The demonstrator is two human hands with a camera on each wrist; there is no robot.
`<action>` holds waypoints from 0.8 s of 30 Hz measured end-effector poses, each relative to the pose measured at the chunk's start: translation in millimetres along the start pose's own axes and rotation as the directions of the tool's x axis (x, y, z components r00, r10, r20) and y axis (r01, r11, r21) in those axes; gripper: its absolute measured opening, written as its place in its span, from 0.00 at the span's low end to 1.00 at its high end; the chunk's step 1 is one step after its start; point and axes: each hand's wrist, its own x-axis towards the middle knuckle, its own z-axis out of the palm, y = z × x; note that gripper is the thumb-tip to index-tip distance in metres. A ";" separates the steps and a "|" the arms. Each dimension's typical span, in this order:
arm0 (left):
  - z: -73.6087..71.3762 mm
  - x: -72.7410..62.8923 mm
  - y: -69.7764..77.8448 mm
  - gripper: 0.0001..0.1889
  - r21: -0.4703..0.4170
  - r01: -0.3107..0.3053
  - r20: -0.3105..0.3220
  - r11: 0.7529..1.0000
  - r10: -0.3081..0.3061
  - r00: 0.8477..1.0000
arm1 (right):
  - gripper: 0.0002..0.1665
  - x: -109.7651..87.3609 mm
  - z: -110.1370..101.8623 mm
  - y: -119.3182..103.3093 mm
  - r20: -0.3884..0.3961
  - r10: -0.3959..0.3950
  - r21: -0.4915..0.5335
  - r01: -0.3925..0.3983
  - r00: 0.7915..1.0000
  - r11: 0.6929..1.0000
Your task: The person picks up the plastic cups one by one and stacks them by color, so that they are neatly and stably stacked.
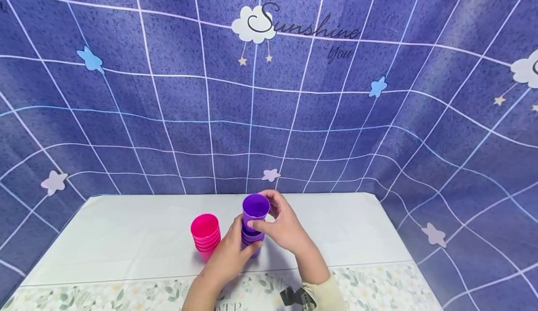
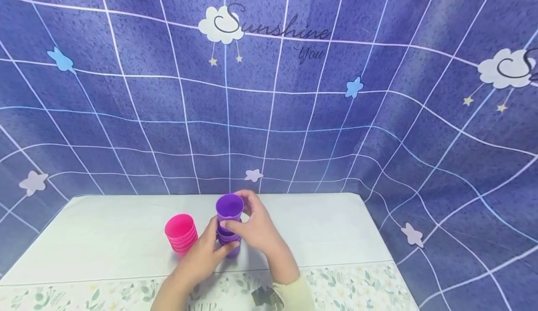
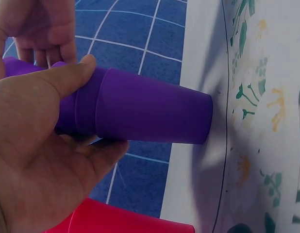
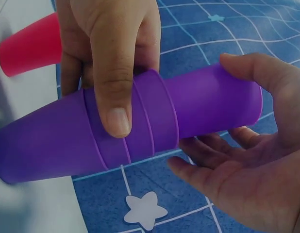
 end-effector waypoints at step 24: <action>-1.9 4.6 -0.7 0.40 -0.021 -0.019 -0.011 1.000 0.019 1.000 | 0.35 5.7 -11.7 24.7 0.184 0.120 -0.132 -0.096 0.976 0.987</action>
